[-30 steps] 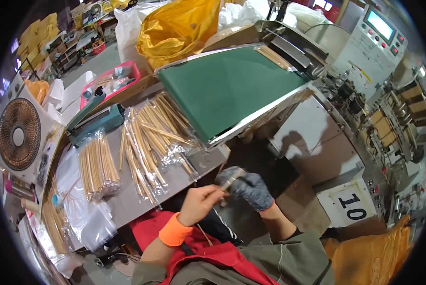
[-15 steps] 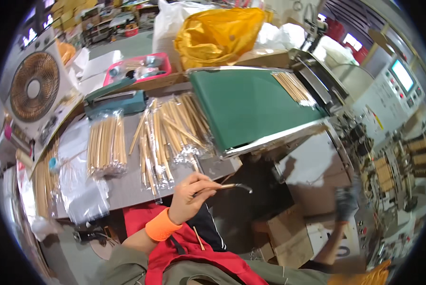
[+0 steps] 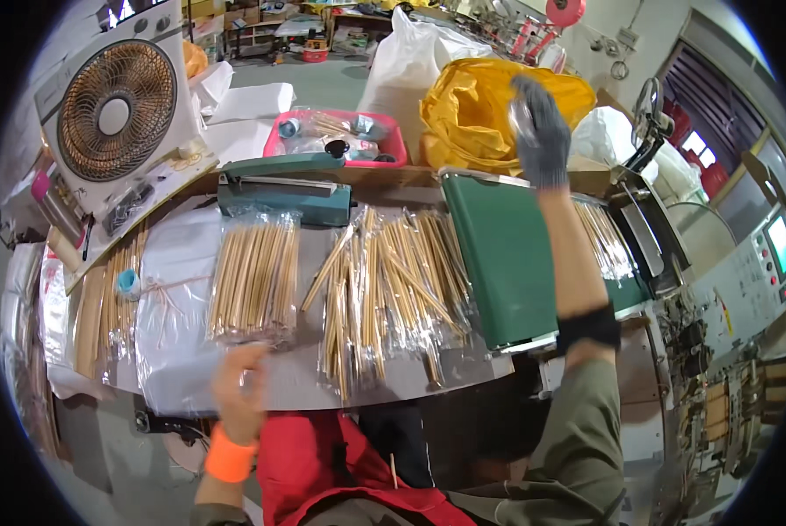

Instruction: Bundling disposable wooden chopsticks, placing them into plastic bags, and sealing the bags using a heat-sealing machine.

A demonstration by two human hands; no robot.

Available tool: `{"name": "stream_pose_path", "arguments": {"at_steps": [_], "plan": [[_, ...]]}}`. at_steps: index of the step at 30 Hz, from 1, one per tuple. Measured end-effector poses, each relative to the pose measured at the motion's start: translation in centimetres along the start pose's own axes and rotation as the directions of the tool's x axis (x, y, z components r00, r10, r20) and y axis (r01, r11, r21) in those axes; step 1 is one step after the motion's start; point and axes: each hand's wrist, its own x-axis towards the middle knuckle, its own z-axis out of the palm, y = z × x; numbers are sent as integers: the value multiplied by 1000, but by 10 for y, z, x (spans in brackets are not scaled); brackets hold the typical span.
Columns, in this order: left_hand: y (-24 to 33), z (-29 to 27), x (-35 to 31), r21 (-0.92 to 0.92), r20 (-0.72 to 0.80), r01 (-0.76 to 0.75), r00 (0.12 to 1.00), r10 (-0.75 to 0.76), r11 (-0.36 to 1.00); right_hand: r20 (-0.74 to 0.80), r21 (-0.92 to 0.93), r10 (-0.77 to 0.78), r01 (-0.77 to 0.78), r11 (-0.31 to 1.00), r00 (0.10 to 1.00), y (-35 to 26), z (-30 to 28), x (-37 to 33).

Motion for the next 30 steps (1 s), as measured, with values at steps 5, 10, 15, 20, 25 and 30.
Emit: {"name": "stream_pose_path", "arguments": {"at_steps": [5,10,15,20,25,30], "plan": [[-161,-171,20,448,-415,385,889,-194,807,219,-360,507,-414,836,834,81,137,-60],[-276,-232,47,662,-477,575,818,-322,480,242,-232,335,-281,931,911,68,147,-133],[-289,-254,11,779,-385,590,717,-581,213,608,-358,453,-284,889,652,-70,142,-211],[-332,-252,30,842,-374,510,784,-495,173,622,-649,777,-492,581,97,-10,174,-233],[-351,-274,35,887,-295,359,925,-240,291,587,-705,804,-432,563,90,-51,184,-212],[-357,-321,31,860,-452,511,776,-441,18,524,-657,852,-637,403,-1,-71,155,-202]]}}
